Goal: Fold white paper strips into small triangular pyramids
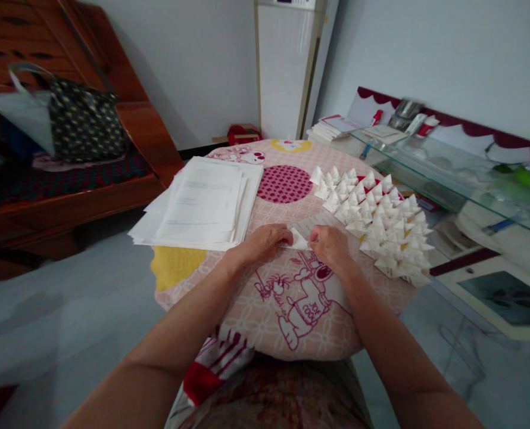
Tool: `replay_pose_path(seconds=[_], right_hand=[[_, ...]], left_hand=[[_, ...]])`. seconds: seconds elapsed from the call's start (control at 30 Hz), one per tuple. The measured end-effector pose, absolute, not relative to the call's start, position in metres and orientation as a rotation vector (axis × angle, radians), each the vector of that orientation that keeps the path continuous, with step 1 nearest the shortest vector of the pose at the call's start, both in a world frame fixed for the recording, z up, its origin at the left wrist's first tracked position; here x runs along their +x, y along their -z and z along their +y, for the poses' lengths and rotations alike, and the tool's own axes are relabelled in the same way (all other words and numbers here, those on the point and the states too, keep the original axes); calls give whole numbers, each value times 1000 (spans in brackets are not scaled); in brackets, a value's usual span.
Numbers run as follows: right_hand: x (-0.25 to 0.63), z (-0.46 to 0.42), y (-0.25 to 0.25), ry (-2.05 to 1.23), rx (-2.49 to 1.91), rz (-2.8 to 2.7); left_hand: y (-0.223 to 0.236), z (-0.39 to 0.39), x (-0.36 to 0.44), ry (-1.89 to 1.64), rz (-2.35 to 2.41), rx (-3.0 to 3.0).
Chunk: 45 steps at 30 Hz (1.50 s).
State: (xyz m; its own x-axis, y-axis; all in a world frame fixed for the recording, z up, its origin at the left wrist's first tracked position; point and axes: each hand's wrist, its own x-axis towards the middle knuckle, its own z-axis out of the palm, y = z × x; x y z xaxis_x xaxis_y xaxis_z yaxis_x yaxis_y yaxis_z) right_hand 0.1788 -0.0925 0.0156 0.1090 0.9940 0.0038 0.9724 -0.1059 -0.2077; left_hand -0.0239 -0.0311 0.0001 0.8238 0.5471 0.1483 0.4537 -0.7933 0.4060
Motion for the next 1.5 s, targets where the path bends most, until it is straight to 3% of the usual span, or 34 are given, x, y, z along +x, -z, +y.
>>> replay_pose_path(seconds=[0.4,1.03,1.17,1.27,1.5], right_hand=[[167,-83,-13,-648,-2114,-1843],[215,-94,-15,-853,-2183,-1613],[212,-93,-20,-1013,-1929,-1384],[194,-87,-16,-1008,-1782,-1393],[170,-78,-6,-690,-1944,-1808]], left_hand=[[-11,-34,-29,-226,782,2733],[-9,-33,-29,-263,788,2656],[-9,-32,-28,-290,795,2622],[-8,-30,-26,-312,856,2555],[-8,-34,-13,-320,1144,2399]])
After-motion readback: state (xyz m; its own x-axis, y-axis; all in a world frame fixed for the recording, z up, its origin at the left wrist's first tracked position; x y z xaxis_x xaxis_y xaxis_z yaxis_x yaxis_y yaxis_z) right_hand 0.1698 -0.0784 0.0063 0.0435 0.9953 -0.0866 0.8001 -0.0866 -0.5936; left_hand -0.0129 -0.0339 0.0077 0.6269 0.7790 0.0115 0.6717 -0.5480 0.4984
